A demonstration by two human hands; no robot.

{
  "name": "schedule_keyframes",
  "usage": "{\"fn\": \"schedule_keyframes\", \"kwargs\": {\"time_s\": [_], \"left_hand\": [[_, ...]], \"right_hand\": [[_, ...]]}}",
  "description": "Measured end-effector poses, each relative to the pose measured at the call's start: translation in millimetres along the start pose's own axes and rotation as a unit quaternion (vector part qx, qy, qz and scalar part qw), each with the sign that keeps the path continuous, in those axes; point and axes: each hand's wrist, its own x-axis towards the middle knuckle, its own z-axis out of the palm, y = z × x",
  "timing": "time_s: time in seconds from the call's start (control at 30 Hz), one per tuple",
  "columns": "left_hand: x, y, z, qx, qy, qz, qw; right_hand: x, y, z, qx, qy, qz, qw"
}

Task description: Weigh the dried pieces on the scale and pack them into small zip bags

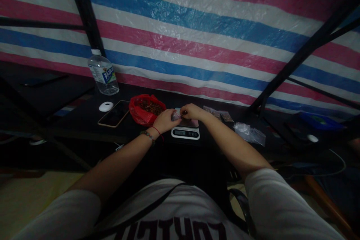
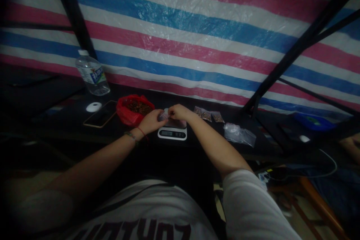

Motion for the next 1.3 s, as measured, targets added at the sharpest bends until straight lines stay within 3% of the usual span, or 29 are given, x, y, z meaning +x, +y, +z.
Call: {"fn": "schedule_keyframes", "kwargs": {"time_s": [0.17, 0.37, 0.6, 0.9, 1.3], "left_hand": [[8, 2, 4, -0.015, 0.011, -0.016, 1.0], [2, 2, 9, -0.012, 0.067, -0.014, 0.998], [-1, 2, 11, -0.01, 0.087, -0.023, 0.996], [-1, 1, 11, -0.03, 0.091, -0.039, 0.995], [-2, 2, 10, -0.027, 0.078, -0.035, 0.996]], "right_hand": [[2, -1, -6, 0.165, 0.086, 0.017, 0.983], [13, -12, 0, 0.281, 0.096, 0.002, 0.955], [16, -21, 3, 0.301, 0.081, 0.001, 0.95], [17, -26, 5, 0.307, 0.078, 0.065, 0.946], [11, -40, -11, 0.22, 0.028, 0.068, 0.973]]}}
